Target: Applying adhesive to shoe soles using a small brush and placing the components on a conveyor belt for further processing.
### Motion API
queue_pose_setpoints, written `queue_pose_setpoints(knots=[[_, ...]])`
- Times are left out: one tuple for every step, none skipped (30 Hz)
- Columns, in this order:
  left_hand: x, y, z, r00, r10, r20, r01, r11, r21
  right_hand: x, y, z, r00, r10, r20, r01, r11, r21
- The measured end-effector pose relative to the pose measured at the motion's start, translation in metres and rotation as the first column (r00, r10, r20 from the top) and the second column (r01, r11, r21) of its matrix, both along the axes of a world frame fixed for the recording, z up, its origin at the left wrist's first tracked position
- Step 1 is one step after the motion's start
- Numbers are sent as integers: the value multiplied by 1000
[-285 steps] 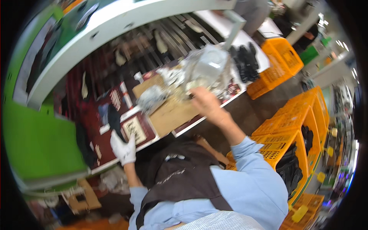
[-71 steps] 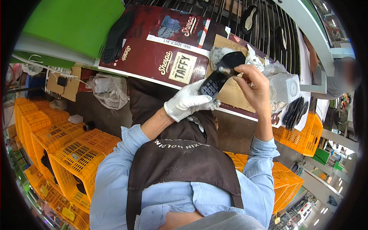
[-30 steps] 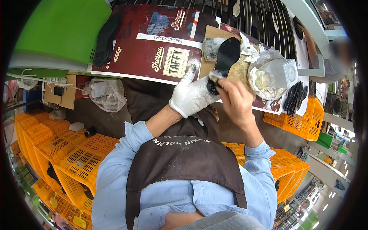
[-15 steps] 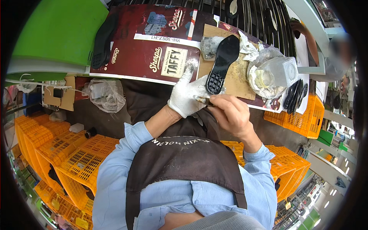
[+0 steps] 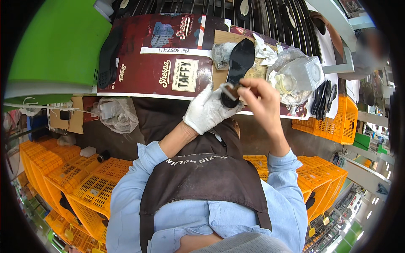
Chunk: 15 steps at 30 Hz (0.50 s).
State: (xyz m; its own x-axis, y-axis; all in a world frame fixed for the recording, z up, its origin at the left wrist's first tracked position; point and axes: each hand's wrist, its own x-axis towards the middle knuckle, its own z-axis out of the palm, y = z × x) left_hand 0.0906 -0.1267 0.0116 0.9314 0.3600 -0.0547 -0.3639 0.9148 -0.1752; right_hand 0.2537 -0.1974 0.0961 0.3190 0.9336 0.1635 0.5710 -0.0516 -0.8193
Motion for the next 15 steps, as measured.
queue_pose_setpoints(knots=[[1,-1,-1,997,-12,-80,11,1000,-12,11,10,-7,999,-48,-2,48,998,-28],[1,-2,-2,991,-20,-132,17,1000,-20,24,20,-14,998,-53,14,53,999,3],[3,-2,-2,971,-13,-241,34,996,83,36,30,-20,990,-131,50,132,991,-33],[3,-2,-2,961,-13,-276,43,993,106,48,40,-25,982,-169,83,170,986,-3],[4,-2,-2,956,-5,-295,44,991,127,59,48,-28,972,-207,112,210,978,-17],[4,-2,-2,956,5,-294,39,989,145,70,54,-29,953,-260,157,254,965,60],[4,-1,-2,966,-3,-259,36,992,120,78,58,-28,929,-314,196,301,949,96],[4,-1,-2,967,-6,-256,37,993,116,80,58,-28,884,-405,232,387,914,120],[4,0,-2,971,-9,-239,36,993,109,81,55,-27,886,-417,204,397,908,132],[3,0,-2,960,-18,-281,47,994,94,79,52,-26,928,-349,133,340,937,86],[3,-1,-2,981,4,-192,18,993,113,75,48,-26,952,-301,64,296,953,69],[3,-1,-2,981,20,-194,4,992,123,71,44,-27,966,-260,-1,259,964,58],[3,-1,-2,980,33,-196,-6,991,135,67,42,-28,984,-163,-67,163,987,7],[3,-1,-1,983,45,-176,-20,990,141,68,42,-29,985,-172,15,171,983,71],[3,-1,-1,979,37,-198,-10,990,138,69,43,-31,980,-173,93,165,982,89]])
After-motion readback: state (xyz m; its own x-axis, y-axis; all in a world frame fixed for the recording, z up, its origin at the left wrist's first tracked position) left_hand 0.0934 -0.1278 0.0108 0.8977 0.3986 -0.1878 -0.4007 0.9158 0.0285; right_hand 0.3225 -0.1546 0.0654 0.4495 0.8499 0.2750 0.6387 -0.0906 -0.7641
